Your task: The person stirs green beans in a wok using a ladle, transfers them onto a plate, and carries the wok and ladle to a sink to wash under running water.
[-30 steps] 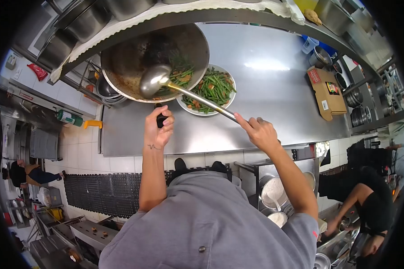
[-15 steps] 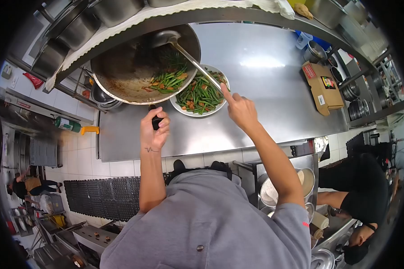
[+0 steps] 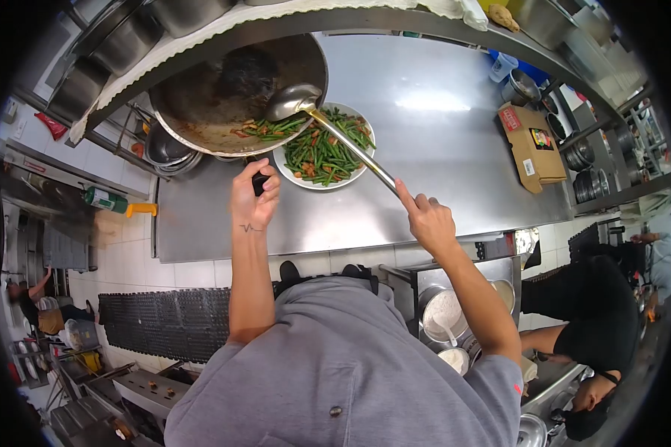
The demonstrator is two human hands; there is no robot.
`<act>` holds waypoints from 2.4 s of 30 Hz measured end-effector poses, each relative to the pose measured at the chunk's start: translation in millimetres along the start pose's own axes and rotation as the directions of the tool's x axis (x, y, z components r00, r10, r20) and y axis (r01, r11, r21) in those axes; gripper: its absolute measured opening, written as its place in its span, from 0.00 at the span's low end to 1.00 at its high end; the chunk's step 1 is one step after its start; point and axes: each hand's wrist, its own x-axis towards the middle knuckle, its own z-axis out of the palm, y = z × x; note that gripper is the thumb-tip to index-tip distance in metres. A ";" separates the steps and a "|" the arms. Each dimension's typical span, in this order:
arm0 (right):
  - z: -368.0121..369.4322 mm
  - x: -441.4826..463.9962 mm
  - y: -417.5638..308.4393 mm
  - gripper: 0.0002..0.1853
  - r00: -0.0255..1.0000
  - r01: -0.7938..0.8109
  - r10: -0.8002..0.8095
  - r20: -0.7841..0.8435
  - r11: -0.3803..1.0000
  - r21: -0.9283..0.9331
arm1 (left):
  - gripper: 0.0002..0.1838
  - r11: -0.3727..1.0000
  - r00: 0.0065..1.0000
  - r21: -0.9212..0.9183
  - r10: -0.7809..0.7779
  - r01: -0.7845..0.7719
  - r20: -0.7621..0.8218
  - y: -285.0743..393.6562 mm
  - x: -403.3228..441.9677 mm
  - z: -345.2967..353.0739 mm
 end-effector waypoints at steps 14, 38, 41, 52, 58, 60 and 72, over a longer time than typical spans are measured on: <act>-8.2 -60.2 6.4 0.44 0.996 -0.091 0.092 0.009 0.995 -0.035 | 0.08 0.991 0.994 0.100 0.092 -0.086 -0.057 -20.2 18.0 -6.9; 16.0 -80.3 -16.5 0.43 0.956 -0.291 0.283 0.082 0.864 0.411 | 0.08 0.992 0.990 0.105 0.083 -0.071 -0.112 -3.7 22.7 -22.4; 5.7 -47.9 -17.6 0.42 0.972 -0.222 0.235 0.016 0.890 0.398 | 0.08 0.982 0.981 0.155 0.130 -0.108 -0.143 -4.0 14.2 -18.6; 38.0 23.3 -35.8 0.41 0.991 0.120 -0.109 -0.078 0.980 0.155 | 0.09 0.974 0.975 0.175 0.172 -0.147 -0.138 -5.6 0.3 -18.7; 43.7 -6.9 7.7 0.40 0.989 0.129 -0.130 -0.068 0.991 -0.021 | 0.09 0.992 0.987 0.085 0.107 -0.098 -0.118 -3.1 15.0 -32.3; 41.1 -14.8 17.6 0.41 0.991 0.121 -0.124 -0.053 0.991 -0.061 | 0.09 0.998 0.993 0.034 0.056 -0.053 -0.103 -2.9 20.3 -39.2; 27.6 -42.7 38.0 0.41 0.998 0.048 -0.050 -0.029 0.997 -0.068 | 0.09 0.989 0.980 0.083 0.131 -0.119 -0.151 4.1 20.9 -42.7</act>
